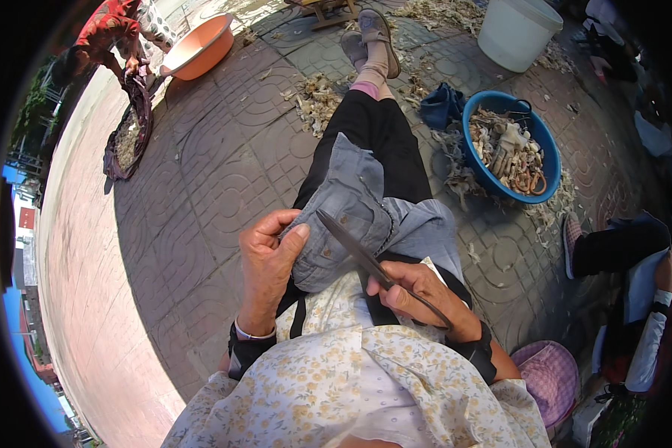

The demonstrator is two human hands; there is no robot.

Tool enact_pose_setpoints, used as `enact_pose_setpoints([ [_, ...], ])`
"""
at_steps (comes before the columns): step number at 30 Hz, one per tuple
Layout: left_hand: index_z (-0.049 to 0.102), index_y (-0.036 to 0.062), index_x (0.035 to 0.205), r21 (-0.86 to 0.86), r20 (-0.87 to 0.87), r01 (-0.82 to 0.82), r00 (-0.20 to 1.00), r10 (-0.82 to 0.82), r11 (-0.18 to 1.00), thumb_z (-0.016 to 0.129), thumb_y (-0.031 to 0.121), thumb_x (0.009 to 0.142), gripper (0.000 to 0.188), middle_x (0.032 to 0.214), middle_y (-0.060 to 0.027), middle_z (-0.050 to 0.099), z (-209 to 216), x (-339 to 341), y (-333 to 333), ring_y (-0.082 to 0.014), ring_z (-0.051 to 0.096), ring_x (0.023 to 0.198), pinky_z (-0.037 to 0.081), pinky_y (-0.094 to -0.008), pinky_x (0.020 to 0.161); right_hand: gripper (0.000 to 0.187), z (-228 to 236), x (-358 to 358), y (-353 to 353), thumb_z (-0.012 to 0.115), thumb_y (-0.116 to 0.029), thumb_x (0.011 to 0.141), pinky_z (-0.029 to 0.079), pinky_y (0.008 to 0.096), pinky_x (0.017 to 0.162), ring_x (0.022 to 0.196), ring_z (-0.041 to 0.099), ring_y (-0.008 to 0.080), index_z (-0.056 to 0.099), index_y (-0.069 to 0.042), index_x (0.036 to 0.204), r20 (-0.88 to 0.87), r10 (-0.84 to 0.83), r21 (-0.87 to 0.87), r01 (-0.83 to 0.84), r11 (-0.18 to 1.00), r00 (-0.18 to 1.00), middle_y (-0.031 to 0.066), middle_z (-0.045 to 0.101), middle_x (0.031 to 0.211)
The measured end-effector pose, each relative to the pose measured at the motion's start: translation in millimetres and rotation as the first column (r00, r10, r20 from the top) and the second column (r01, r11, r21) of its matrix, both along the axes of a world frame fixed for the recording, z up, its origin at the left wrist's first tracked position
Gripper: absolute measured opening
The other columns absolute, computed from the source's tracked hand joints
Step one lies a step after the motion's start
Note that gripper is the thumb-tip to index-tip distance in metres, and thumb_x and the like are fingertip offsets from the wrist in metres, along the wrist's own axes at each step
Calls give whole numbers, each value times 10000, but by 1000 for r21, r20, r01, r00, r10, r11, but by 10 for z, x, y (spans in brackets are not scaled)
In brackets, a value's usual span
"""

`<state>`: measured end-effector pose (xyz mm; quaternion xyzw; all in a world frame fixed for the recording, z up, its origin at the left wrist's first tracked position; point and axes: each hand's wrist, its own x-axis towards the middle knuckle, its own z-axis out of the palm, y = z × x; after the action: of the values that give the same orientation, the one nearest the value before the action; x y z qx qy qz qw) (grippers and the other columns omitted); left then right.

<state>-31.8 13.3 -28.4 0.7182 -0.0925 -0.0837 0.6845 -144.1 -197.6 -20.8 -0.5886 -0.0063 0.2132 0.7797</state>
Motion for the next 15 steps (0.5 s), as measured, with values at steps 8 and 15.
enact_pose_setpoints([
  [8,672,-23,929,32,17,18,1000,-19,999,665,69,780,176,810,-77,686,-14,-13,-1,-99,622,771,484,-248,690,598,97,33,-21,547,-633,838,291,198,505,588,400,38,586,-45,938,3,78,-62,-78,995,997,-43,474,689],
  [15,668,-18,937,89,66,34,997,-40,995,663,55,782,172,829,-94,689,22,-16,6,-112,634,775,489,-251,702,598,132,49,-13,539,-635,842,290,206,491,554,404,43,588,-44,919,-30,76,-74,-78,994,997,-46,468,650],
])
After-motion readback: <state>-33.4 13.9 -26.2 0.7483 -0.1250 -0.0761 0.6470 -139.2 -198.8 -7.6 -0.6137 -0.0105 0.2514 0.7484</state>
